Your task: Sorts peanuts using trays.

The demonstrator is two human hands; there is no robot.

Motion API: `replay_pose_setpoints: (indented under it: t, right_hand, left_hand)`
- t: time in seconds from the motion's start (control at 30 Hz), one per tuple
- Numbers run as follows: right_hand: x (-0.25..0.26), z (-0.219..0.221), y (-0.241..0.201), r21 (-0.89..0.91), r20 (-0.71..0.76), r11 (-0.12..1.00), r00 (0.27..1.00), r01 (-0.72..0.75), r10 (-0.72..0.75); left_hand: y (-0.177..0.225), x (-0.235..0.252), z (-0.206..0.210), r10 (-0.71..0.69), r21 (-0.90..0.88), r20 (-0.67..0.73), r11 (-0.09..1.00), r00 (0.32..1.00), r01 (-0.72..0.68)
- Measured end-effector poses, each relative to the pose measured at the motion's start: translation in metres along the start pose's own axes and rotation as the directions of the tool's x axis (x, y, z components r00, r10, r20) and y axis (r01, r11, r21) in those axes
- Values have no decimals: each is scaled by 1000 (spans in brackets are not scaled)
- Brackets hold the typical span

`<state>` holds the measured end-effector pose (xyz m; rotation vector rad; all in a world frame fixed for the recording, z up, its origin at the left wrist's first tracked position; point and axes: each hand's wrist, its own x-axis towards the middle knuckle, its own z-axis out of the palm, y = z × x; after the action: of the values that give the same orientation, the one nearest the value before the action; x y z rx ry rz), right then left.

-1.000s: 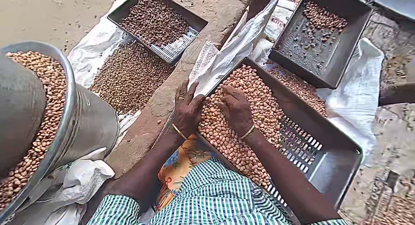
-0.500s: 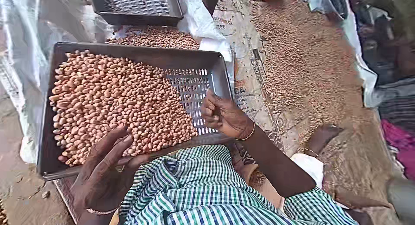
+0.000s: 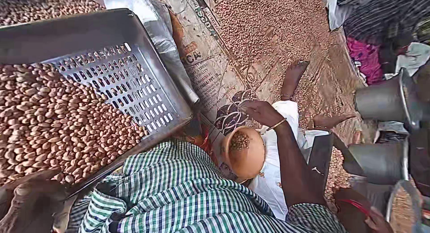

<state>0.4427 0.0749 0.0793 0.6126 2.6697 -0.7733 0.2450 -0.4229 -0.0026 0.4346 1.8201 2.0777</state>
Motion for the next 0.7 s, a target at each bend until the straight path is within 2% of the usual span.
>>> replay_pose_setpoints:
  t: [0.03, 0.07, 0.1, 0.13, 0.2, 0.23, 0.33, 0.4, 0.43, 0.47, 0.53, 0.57, 0.6, 0.63, 0.67, 0.7]
  right_hand:
    - [16, 3, -18, 54, -199, 985, 968, 165, -151]
    - [40, 8, -41, 139, -334, 922, 894, 361, -299]
    - [68, 17, -67, 265, -411, 784, 801, 562, -436]
    - [97, 31, -95, 397, -434, 601, 719, 693, -542]
    - [143, 64, -147, 592, -359, 312, 589, 743, -724]
    - [161, 77, -171, 653, -306, 228, 527, 723, -793]
    - [192, 104, -226, 771, -137, 125, 354, 625, -925]
    - [202, 116, -244, 782, -54, 122, 262, 611, -964]
    - [206, 117, -246, 772, -30, 144, 261, 619, -965]
    - [213, 116, -244, 750, -51, 162, 301, 641, -952]
    - [232, 101, -235, 645, -240, 246, 497, 724, -834]
    - [240, 91, -231, 555, -321, 361, 593, 750, -739]
    - [241, 82, -229, 422, -310, 513, 651, 748, -693]
    - [235, 80, -227, 271, -262, 620, 677, 736, -688]
    - [225, 85, -224, 149, -198, 658, 674, 738, -712]
    - [215, 95, -222, 47, -141, 639, 638, 768, -757]
  left_hand:
    - [1, 1, -1, 5, -45, 12, 999, 1000, -4]
    - [2, 2, -3, 12, -124, 29, 992, 1000, -9]
    - [5, 2, -5, 12, -246, 51, 969, 999, 1]
    - [8, 4, -5, 5, -396, 55, 918, 998, 18]
    - [11, 8, -6, -10, -669, 23, 743, 1000, 22]
    - [10, 10, -8, -23, -740, -17, 672, 1000, 3]
    - [9, 10, -10, -112, -850, -90, 527, 990, -17]
    - [10, 11, -11, -165, -868, -96, 497, 982, -1]
    - [11, 12, -11, -179, -875, -83, 484, 980, 14]
    - [12, 13, -12, -171, -878, -56, 478, 984, 34]
    - [11, 14, -14, -124, -877, 33, 472, 992, 88]
    - [11, 14, -14, -104, -879, 69, 464, 992, 109]
    - [10, 14, -14, -91, -882, 88, 456, 992, 120]
    - [11, 15, -14, -80, -885, 104, 448, 991, 129]
    - [11, 16, -13, -71, -882, 114, 452, 991, 134]
    - [11, 18, -12, -70, -875, 118, 464, 991, 137]
